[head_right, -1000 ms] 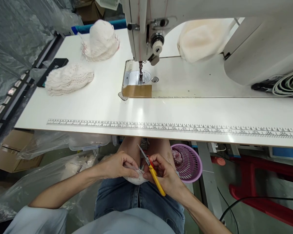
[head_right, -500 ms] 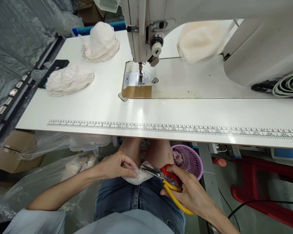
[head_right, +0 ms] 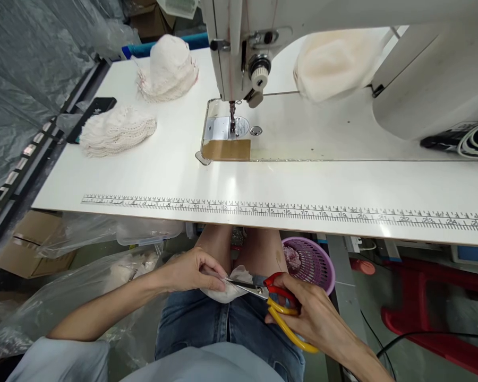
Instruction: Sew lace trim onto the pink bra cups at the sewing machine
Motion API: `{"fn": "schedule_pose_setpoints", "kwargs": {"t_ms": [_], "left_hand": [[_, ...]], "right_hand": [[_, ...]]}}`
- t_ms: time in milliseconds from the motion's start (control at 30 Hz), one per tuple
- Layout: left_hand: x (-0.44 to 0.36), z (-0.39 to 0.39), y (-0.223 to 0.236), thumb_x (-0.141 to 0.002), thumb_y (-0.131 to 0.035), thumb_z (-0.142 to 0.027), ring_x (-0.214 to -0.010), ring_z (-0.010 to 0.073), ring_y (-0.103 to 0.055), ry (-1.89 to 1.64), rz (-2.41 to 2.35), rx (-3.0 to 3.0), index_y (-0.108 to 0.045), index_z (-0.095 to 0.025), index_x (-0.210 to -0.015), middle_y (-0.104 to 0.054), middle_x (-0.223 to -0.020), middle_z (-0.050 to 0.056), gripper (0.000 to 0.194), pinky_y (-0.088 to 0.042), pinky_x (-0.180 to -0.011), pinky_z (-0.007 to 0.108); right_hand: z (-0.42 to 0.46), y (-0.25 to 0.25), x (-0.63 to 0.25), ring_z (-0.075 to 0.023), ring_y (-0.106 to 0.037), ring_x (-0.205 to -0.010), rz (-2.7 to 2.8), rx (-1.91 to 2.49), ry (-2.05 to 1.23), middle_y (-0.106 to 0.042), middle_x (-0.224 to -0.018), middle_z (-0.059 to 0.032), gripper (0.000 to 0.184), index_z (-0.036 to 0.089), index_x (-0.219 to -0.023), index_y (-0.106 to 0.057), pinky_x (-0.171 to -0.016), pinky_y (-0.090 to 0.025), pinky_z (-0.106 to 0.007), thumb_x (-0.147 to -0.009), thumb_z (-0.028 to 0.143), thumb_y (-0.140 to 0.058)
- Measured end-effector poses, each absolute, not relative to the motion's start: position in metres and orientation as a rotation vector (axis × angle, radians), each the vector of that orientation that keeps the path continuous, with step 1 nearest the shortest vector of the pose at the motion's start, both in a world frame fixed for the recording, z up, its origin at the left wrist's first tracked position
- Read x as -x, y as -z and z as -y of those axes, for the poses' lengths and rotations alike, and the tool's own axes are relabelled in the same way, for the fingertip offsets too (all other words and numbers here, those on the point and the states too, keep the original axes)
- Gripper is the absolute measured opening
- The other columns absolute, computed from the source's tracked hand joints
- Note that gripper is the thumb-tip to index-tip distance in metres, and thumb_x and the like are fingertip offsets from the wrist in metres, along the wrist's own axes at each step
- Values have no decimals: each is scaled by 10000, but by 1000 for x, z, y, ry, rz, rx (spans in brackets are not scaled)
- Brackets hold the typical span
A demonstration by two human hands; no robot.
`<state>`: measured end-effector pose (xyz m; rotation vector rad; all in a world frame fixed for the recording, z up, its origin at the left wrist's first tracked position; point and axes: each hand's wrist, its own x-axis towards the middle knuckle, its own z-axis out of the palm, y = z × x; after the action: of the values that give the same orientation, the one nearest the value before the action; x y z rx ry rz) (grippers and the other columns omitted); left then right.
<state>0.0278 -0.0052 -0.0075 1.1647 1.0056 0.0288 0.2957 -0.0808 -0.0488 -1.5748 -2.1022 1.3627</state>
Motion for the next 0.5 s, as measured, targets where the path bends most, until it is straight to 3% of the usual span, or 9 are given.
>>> {"fn": "schedule_pose_setpoints", "kwargs": {"t_ms": [300,500], "left_hand": [[-27,5,11,-653,-736,-340,-633,116,-580,-45,-981,-1172,-744,-123,-846,-703,-731,48,291,-387,-539,162],[-26,4,13,-645,-744,-349,-651,124,-593,-52,-982,-1165,-744,-123,-852,-707,-746,53,307,-404,-555,164]], "right_hand": [[79,51,-296,-124,-516,-527,2148,1575,-1337,-628,-676,17,379,210,-959,-581,-480,-410,-196,-720,486,-682],[80,54,-297,-135,-561,-575,2105,1575,-1374,-657,-734,6,373,205,-944,-589,-515,-435,-193,-714,481,-687]]}}
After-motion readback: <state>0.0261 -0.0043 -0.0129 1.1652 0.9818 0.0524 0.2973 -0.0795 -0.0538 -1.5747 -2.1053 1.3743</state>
